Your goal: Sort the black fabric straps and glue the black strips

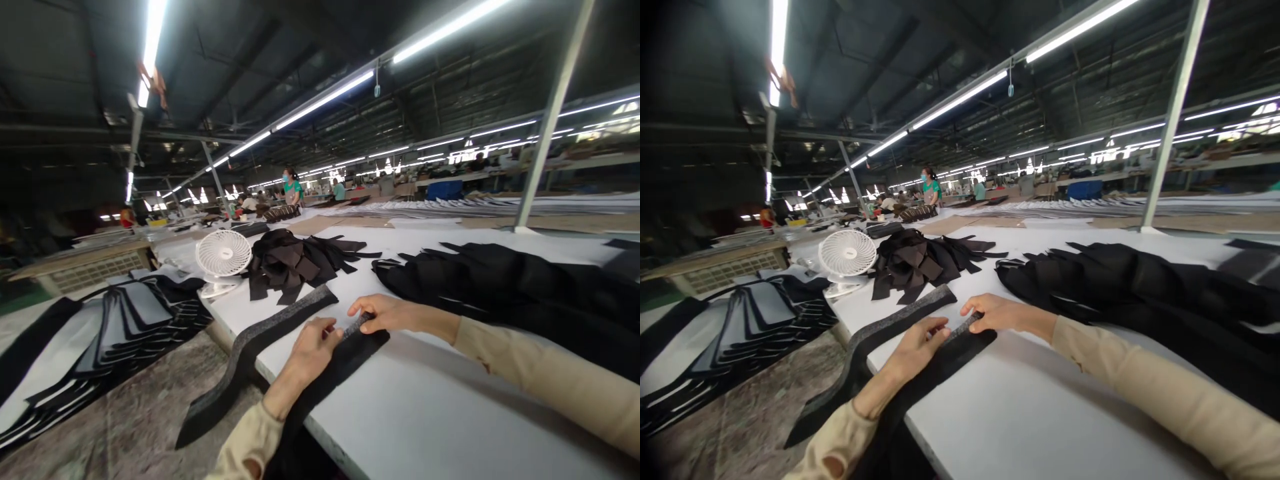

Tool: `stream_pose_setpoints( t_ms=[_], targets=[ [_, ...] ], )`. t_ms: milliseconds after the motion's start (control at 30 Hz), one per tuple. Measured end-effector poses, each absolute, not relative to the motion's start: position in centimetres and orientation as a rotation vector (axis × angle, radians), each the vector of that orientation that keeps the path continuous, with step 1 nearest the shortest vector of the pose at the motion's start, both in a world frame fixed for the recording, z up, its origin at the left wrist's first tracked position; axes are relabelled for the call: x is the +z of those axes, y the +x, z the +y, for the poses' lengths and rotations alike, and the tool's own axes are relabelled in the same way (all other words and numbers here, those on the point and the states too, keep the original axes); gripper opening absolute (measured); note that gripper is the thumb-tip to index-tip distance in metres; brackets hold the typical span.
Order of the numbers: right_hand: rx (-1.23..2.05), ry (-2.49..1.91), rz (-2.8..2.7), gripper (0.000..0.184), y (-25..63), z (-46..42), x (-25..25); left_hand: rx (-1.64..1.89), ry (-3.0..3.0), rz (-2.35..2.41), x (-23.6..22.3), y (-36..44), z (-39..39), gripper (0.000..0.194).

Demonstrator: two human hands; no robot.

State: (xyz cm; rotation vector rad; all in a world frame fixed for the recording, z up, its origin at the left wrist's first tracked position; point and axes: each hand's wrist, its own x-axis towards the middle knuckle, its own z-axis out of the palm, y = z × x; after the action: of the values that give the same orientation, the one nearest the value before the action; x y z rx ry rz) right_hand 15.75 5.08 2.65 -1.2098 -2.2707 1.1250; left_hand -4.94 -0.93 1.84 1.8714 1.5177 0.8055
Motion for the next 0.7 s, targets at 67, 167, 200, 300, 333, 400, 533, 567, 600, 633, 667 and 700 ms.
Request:
stream_pose_setpoints(
  t_ms=[67,167,200,300,333,400,533,567,600,633,667,700],
  targets=[
    [1.086,-1.213,-2.303,0.045,16.5,5.3,2.5,0.697,1.952,1.566,1.4,-2.7,0.2,0.033],
    [1.055,-1.234,-2.327,0.039,18.6,5.9,2.2,0.637,2.088,1.586,0.9,-0.9,1.1,0.024],
    [1.026,-1.249,-2.326,0.036,19.4,6.2,2.1,0.626,2.150,1.578,0.8,-0.6,1.2,0.025],
    [0.848,-1.276,-2.339,0.029,21.3,7.0,2.0,0.582,2.279,1.554,0.6,-0.4,1.2,0.029],
    [0.786,-1.264,-2.355,0.028,21.7,7.1,2.0,0.573,2.293,1.550,0.6,-0.4,1.2,0.029],
    [0.700,-1.213,-2.404,0.027,21.9,7.3,1.9,0.567,2.300,1.550,0.5,-0.5,1.2,0.030],
    [0.613,-1.130,-2.491,0.028,21.4,7.1,2.0,0.562,2.327,1.548,0.4,-0.4,1.2,0.031],
    [0.591,-1.123,-2.508,0.028,21.2,7.0,2.1,0.562,2.333,1.548,0.4,-0.4,1.1,0.032],
    [0.566,-1.117,-2.524,0.027,21.0,6.8,2.2,0.559,2.338,1.549,0.4,-0.4,1.1,0.032],
    [0.539,-1.112,-2.540,0.026,20.8,6.7,2.3,0.554,2.344,1.551,0.4,-0.4,1.1,0.033],
    [0.512,-1.106,-2.555,0.025,20.7,6.6,2.4,0.547,2.349,1.553,0.4,-0.3,1.0,0.033],
    [0.484,-1.100,-2.569,0.025,20.6,6.5,2.6,0.541,2.353,1.554,0.4,-0.3,1.0,0.033]
  ],
)
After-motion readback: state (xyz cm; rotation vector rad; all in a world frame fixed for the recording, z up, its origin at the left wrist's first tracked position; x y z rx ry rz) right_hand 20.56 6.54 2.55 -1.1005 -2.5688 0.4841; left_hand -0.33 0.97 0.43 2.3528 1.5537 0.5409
